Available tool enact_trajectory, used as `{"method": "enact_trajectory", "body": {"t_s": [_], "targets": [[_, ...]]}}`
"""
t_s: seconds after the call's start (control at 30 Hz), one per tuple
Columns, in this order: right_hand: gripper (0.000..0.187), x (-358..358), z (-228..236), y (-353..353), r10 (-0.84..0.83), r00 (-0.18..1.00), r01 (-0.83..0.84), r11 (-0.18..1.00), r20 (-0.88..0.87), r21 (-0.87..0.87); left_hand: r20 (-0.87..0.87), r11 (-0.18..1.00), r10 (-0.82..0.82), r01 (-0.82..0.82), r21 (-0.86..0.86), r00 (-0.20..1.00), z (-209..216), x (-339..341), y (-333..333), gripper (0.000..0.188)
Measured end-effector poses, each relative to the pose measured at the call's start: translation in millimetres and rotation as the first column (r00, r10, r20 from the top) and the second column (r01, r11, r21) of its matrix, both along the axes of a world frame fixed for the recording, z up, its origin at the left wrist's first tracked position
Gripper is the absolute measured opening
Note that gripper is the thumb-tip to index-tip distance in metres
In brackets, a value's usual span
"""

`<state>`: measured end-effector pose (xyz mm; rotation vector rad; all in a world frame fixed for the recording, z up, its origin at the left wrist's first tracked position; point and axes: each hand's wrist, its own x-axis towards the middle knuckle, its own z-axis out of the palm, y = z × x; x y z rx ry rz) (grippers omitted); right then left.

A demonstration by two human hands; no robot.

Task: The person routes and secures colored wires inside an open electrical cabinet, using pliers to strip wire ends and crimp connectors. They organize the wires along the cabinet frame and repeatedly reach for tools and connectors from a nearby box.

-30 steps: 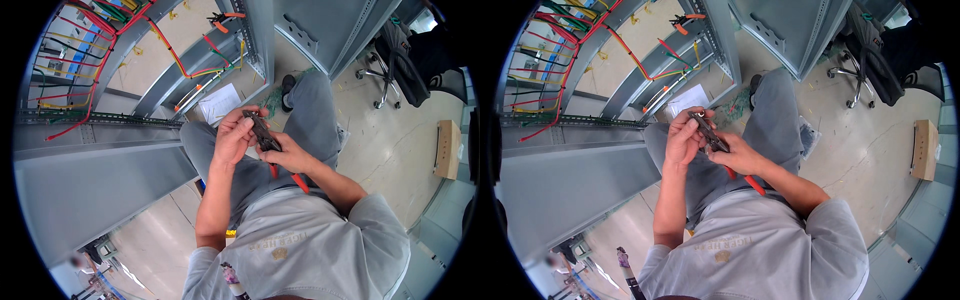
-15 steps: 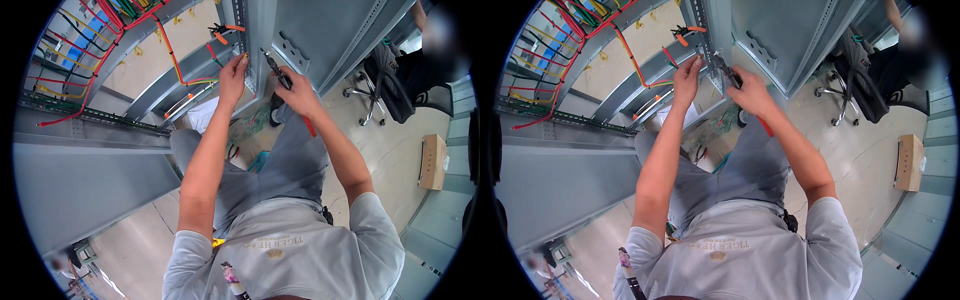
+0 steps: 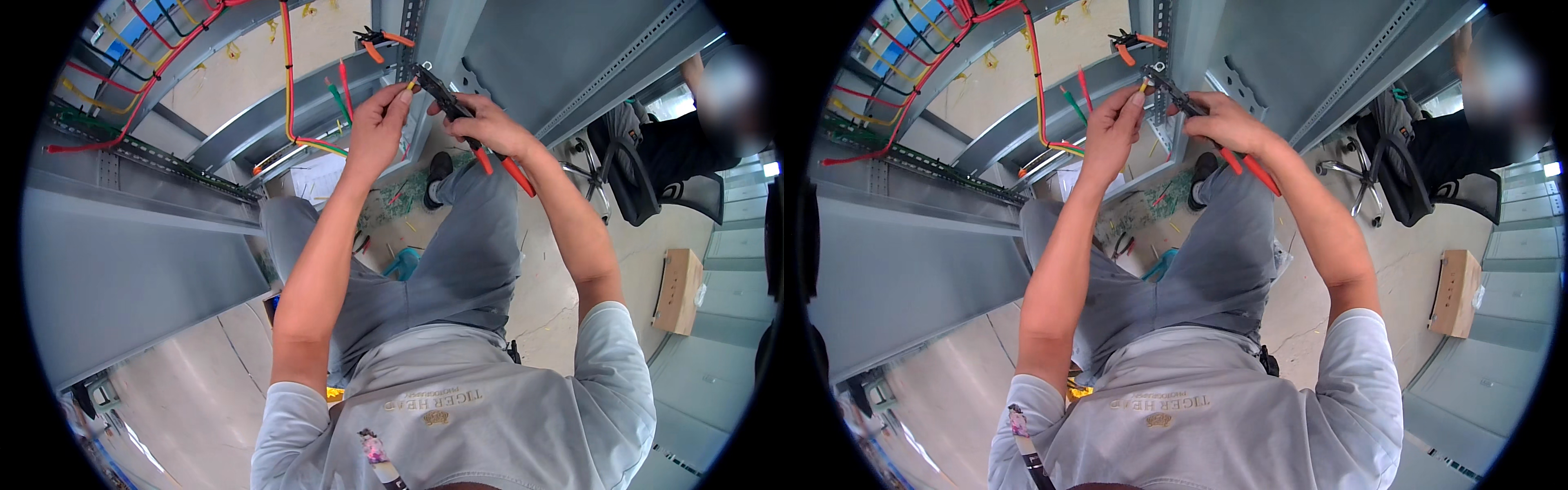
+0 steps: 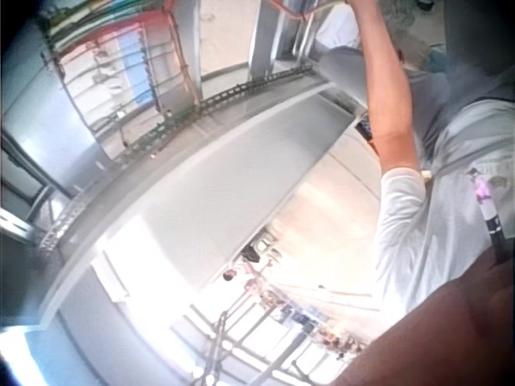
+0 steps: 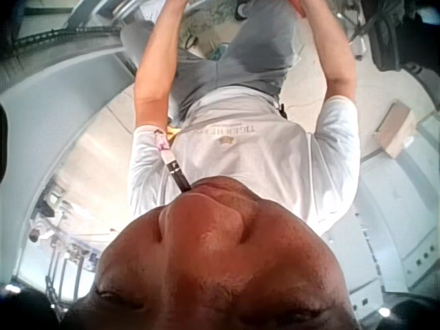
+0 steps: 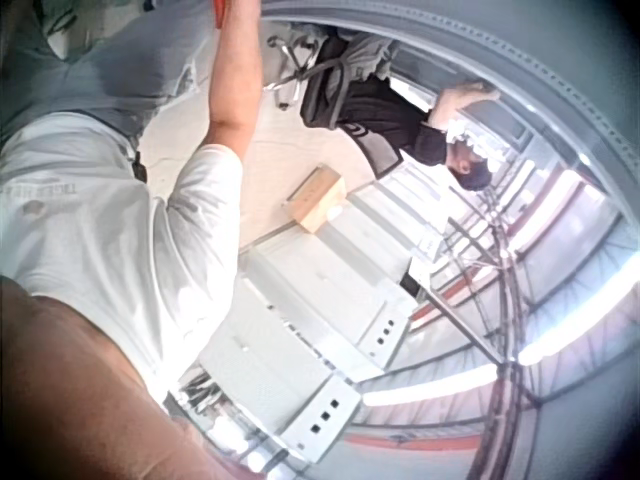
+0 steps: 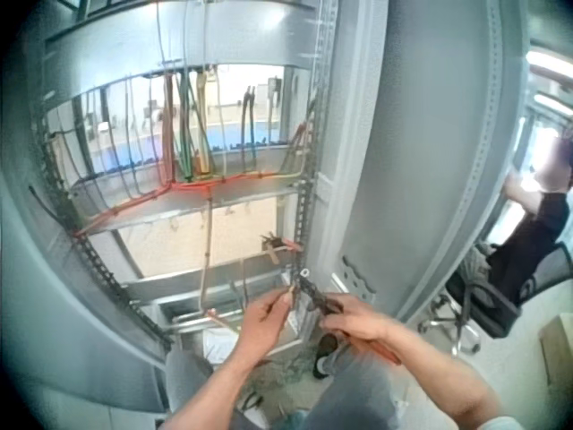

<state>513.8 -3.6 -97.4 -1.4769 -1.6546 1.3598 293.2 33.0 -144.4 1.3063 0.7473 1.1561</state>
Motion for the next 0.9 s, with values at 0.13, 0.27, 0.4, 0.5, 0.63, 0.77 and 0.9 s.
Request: {"method": "enact_trajectory", "body": {"t_s": [0.13, 0.27, 0.4, 0.5, 0.63, 0.77, 0.9], "targets": [[0.042, -4.1, 9.3, -0.1, 0.036, 0.989, -0.051, 0.993, 0.141, 0.106, -0.012, 1.0, -0.006, 0.006, -0.005, 1.0, 6.3, -8.9, -5.2, 0.028], [0.043, -10.7, 18.3, -1.6, 0.032, 0.968, -0.074, 0.984, 0.25, 0.163, -0.007, 1.0, -0.005, 0.005, -0.009, 1.0, 8.9, -15.3, -10.0, 0.029], [0.046, -10.7, 29.2, 0.7, 0.004, 0.926, -0.099, 0.967, 0.378, 0.233, 0.077, 0.992, -0.099, 0.104, -0.07, 0.992, 5.3, -20.0, -3.5, 0.029], [0.049, -16.4, 39.0, -2.6, -0.05, 0.866, -0.091, 0.963, 0.497, 0.255, 0.13, 0.983, -0.153, 0.165, -0.086, 0.98, -2.4, -20.5, 7.5, 0.029], [0.052, -20.8, 54.6, -7.5, -0.151, 0.781, -0.063, 0.946, 0.606, 0.317, 0.158, 0.985, -0.113, 0.131, -0.111, 0.981, 0.1, -9.2, 13.0, 0.032], [0.053, -25.6, 63.2, -8.9, -0.183, 0.738, -0.016, 0.957, 0.65, 0.288, 0.165, 0.986, -0.08, 0.103, -0.133, 0.983, -2.4, -2.3, 15.2, 0.034], [0.057, -17.0, 58.5, -5.4, -0.151, 0.779, 0.025, 0.977, 0.609, 0.211, 0.131, 0.99, -0.104, 0.115, -0.085, 0.986, -3.2, 2.4, 14.6, 0.035]]}}
